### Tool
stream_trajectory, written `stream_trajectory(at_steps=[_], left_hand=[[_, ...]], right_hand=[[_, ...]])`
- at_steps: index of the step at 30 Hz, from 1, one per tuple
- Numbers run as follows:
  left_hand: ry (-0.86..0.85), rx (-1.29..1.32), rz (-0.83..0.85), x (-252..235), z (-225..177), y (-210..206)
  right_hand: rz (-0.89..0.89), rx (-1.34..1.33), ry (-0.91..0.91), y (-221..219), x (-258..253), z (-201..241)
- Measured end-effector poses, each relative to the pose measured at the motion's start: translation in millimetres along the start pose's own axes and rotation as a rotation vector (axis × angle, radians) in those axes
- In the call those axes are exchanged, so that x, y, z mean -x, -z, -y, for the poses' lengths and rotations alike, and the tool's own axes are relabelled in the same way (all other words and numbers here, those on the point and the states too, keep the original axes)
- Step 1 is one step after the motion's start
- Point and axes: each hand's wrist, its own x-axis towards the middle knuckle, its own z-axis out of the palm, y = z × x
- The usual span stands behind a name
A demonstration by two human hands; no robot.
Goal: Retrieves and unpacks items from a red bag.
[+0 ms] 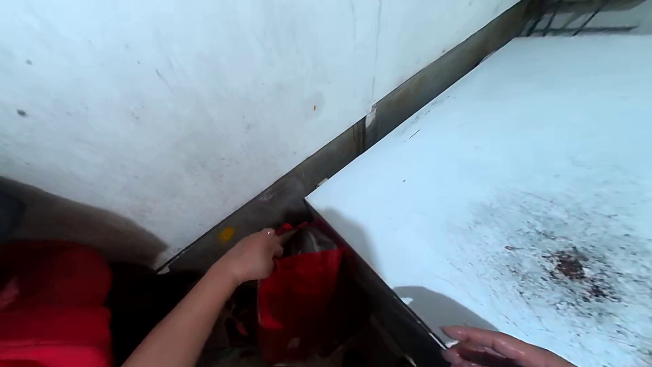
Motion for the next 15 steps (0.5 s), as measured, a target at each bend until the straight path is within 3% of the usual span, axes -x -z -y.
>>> stream_trajectory(at_steps=[2, 8, 11, 15], left_hand=[[-0.029, -0.009, -0.006, 13.4, -8.2, 20.5], [-0.263, 0.090, -0.314, 69.7, -18.9, 89.2], [-0.360, 0.065, -0.417, 80.6, -46.8, 136.4], [-0.384, 0.044, -0.430, 71.7, -97.5, 202.7]], right_hand=[[-0.008, 0.008, 0.054, 2.0, -0.2, 7.6], [-0.022, -0.088, 0.149, 15.5, 12.0, 6.5], [-0.038, -0.124, 0.161, 24.4, 20.6, 0.0], [-0.090, -0.220, 0.061, 31.9, 8.3, 2.8]])
